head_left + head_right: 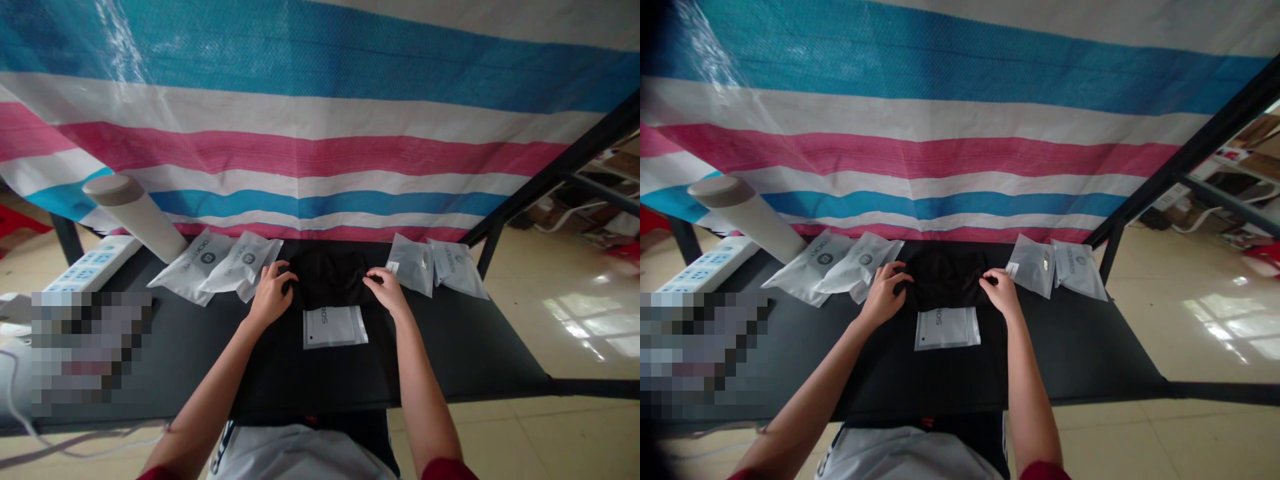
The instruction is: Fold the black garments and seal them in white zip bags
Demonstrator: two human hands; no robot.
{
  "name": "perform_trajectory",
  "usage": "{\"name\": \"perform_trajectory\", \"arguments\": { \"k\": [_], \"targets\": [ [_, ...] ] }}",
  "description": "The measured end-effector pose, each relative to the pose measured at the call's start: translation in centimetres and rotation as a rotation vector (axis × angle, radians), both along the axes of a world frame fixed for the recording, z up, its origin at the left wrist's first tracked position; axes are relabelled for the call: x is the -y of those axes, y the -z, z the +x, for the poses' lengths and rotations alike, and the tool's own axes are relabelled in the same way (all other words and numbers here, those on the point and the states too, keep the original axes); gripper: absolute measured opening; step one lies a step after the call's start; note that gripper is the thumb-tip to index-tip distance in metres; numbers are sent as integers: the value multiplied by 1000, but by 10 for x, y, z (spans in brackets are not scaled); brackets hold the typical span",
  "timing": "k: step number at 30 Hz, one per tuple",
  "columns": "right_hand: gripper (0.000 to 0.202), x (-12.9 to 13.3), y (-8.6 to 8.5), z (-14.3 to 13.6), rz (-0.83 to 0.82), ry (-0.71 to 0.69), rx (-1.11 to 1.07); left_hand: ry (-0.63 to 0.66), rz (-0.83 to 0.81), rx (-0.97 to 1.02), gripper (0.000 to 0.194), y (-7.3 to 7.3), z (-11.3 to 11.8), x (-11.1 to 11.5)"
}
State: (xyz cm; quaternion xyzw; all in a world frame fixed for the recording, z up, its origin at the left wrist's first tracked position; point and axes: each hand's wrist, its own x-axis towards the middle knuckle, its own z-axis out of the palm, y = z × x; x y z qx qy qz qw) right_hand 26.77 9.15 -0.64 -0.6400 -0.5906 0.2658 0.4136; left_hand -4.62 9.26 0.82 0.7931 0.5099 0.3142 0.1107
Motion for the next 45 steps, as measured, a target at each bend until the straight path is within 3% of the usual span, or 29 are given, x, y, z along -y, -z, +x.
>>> {"name": "perform_trajectory", "arguments": {
  "k": [2,7,11,15,18,21,25,28,30,32,36,39,45],
  "targets": [
    [28,0,-5,-2,-9,19,-196,60,-12,119,24,-6,2,2],
    [45,5,-22,-4,-247,-17,-592,263,-154,322,23,-15,5,5],
    [49,7,-24,-7,-249,-16,-625,323,-273,380,31,-17,6,8],
    [48,4,-17,-16,-255,-42,-530,259,-350,258,38,-17,12,13],
    [40,4,-10,-24,-230,-116,-390,181,-274,56,33,-14,20,19],
    [31,7,-6,-33,-209,-191,-105,142,-130,-68,34,-6,33,25],
    [23,10,-5,-43,-186,-164,373,188,-99,-191,27,0,45,31],
    [23,12,-7,-47,-198,-144,483,231,-77,-245,28,-8,39,28],
    [23,12,-9,-47,-202,-150,492,152,-27,-255,31,-15,26,22],
    [25,12,-9,-47,-201,-152,496,-13,43,-271,32,-21,10,13],
    [31,11,-8,-47,-214,-141,486,-313,115,-360,33,-14,-20,-3],
    [34,10,-6,-44,-237,-124,477,-368,86,-415,35,-2,-29,-10],
    [41,9,-7,-37,-239,-14,560,-414,68,-395,45,12,-25,-18]
  ]
}}
